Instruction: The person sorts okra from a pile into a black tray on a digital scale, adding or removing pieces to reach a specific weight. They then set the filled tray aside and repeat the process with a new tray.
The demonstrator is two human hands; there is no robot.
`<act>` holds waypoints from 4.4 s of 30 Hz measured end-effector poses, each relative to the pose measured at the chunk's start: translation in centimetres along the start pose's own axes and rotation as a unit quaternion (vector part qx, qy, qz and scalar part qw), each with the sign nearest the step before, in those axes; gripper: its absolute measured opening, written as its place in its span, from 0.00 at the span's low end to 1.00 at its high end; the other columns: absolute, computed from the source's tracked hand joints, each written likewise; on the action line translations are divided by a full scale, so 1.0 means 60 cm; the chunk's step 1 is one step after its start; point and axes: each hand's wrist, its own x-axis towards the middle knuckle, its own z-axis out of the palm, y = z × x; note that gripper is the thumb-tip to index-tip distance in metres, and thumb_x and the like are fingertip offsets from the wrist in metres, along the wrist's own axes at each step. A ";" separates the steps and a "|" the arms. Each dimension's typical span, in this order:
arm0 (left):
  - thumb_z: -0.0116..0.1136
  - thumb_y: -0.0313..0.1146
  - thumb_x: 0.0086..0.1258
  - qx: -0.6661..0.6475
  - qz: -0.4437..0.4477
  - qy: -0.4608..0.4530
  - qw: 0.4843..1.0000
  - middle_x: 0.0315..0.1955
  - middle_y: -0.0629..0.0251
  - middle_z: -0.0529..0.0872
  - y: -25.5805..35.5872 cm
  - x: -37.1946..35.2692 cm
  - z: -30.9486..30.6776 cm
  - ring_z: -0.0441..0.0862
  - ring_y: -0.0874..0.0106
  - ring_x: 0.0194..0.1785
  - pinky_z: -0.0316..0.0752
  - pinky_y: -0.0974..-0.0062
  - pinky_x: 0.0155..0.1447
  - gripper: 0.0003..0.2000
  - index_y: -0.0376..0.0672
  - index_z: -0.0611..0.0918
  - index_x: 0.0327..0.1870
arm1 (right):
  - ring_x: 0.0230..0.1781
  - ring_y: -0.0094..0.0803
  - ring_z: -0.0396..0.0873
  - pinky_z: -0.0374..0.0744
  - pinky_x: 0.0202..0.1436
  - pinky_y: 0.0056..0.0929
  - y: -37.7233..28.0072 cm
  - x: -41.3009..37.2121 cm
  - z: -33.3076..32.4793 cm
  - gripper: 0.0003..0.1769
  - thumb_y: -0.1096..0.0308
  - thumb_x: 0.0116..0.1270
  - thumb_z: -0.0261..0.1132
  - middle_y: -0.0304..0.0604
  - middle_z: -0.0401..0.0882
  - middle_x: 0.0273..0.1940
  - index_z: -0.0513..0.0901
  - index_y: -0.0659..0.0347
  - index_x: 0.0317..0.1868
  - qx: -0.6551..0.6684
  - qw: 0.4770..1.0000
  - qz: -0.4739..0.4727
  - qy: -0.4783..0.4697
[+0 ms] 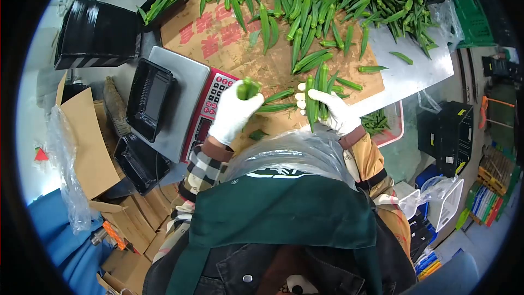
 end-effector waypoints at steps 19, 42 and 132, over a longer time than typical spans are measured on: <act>0.65 0.32 0.61 0.419 0.246 0.034 0.873 0.41 0.58 0.81 -0.063 0.023 0.102 0.79 0.53 0.47 0.76 0.56 0.50 0.14 0.45 0.79 0.47 | 0.56 0.51 0.81 0.80 0.58 0.40 0.025 0.018 -0.105 0.19 0.74 0.55 0.74 0.51 0.84 0.55 0.83 0.60 0.48 -0.747 0.555 -0.282 0.233; 0.62 0.39 0.76 -0.407 -0.233 -0.228 0.853 0.55 0.54 0.86 0.025 -0.009 0.047 0.86 0.63 0.56 0.83 0.63 0.59 0.25 0.32 0.75 0.67 | 0.39 0.35 0.88 0.84 0.45 0.33 -0.066 -0.027 -0.113 0.25 0.70 0.62 0.73 0.46 0.91 0.39 0.83 0.65 0.60 -0.331 0.911 -0.135 0.204; 0.62 0.44 0.77 -0.266 -0.044 0.423 0.865 0.52 0.61 0.88 -0.113 -0.233 -0.409 0.86 0.74 0.49 0.80 0.75 0.52 0.22 0.41 0.80 0.66 | 0.25 0.19 0.81 0.77 0.25 0.17 0.083 0.077 -0.120 0.10 0.67 0.78 0.64 0.35 0.87 0.35 0.85 0.60 0.54 -0.386 0.870 -0.148 0.269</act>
